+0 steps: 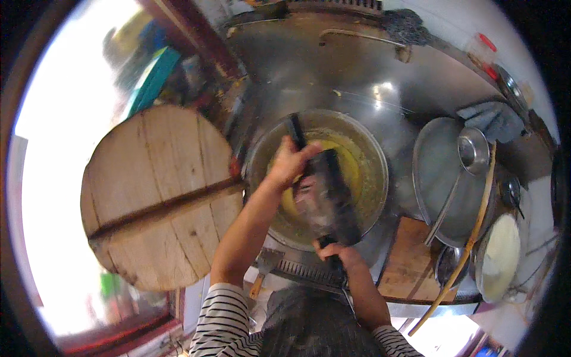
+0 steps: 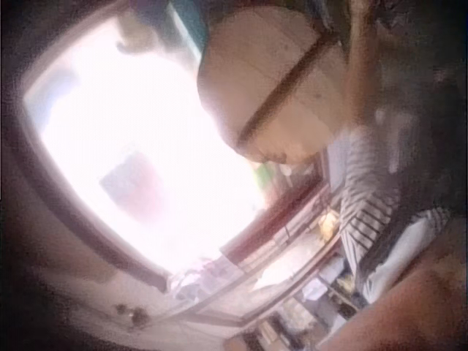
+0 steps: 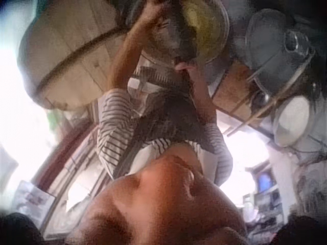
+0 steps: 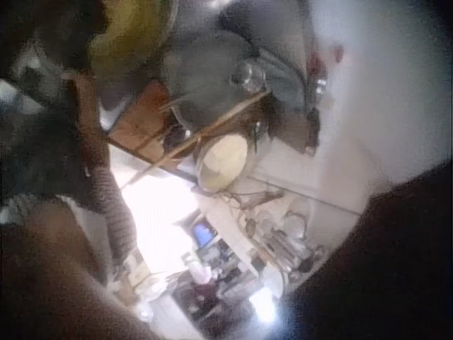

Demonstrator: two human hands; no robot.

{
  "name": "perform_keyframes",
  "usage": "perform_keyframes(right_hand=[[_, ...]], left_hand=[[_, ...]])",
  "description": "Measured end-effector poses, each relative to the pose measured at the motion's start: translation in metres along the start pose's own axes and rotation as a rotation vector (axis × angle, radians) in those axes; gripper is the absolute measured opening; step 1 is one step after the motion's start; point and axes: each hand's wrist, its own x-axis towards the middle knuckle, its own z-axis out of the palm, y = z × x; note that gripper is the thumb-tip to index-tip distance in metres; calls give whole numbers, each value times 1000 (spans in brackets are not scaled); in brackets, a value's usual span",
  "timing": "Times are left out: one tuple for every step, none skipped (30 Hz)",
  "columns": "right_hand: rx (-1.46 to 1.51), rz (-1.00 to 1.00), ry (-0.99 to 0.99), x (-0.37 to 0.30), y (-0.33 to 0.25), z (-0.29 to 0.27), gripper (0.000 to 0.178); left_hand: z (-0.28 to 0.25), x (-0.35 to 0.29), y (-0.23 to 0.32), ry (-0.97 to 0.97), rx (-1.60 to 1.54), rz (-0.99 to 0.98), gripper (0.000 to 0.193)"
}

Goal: The person uses a red power drill with a mixing attachment to blend a yellow dough-like substance in a large metal bowl. They frequently stop to scrape the sides of the bowl and the drill bit with a spatula to ensure even mixing.

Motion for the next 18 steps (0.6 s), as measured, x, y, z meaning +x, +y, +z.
perform_keyframes(right_hand=[[35, 53, 130, 2, 0, -7, 28], [82, 107, 215, 9, 1, -9, 23], [-8, 71, 116, 14, -8, -9, 20], [-99, 38, 7, 18, -25, -10, 18], [-191, 4, -99, 24, -38, -11, 16], [-226, 11, -99, 28, -45, -10, 15], [-261, 20, -98, 31, -51, -10, 14], [-297, 29, -94, 30, -52, -8, 13], [-305, 23, -57, 28, -54, -5, 13], [-314, 18, -17, 26, -56, 0, 12], [-321, 15, 25, 23, -55, 4, 12], [-273, -2, 69, 18, -53, 6, 12], [-223, -29, 105, 15, -48, 8, 13], [-172, -56, 142, 10, -44, 6, 13], [-166, -36, 174, 4, -43, 7, 12], [-166, -25, 199, -2, -45, 2, 12], [-165, -14, 225, -9, -49, -1, 11], [-137, -18, 255, -19, -50, -1, 11]], left_hand=[[5, 4, 14, 35, 257, 41, 31], [4, -4, 34, 49, 181, 9, 26], [-7, -7, 39, 50, 137, 83, 24], [-17, -6, 41, 61, 96, 158, 23], [-26, 3, 34, 185, 124, 154, 22], [-32, 7, 26, 316, 146, 146, 22], [-38, 15, 22, 279, 153, 173, 23], [-42, 21, 14, 270, 143, 156, 23], [-31, 22, 22, 259, 122, 150, 24], [-22, 25, 25, 248, 99, 142, 25], [-16, 38, 18, 260, 156, 225, 18], [-6, 46, 17, 166, 165, 226, 16], [5, 53, 20, 73, 182, 236, 14], [17, 59, 21, -21, 199, 245, 13], [23, 67, 15, -77, 210, 214, 14], [32, 74, 14, -130, 225, 194, 15], [47, 79, 10, -81, 289, 183, 18], [63, 78, 10, -93, 353, 139, 17]])
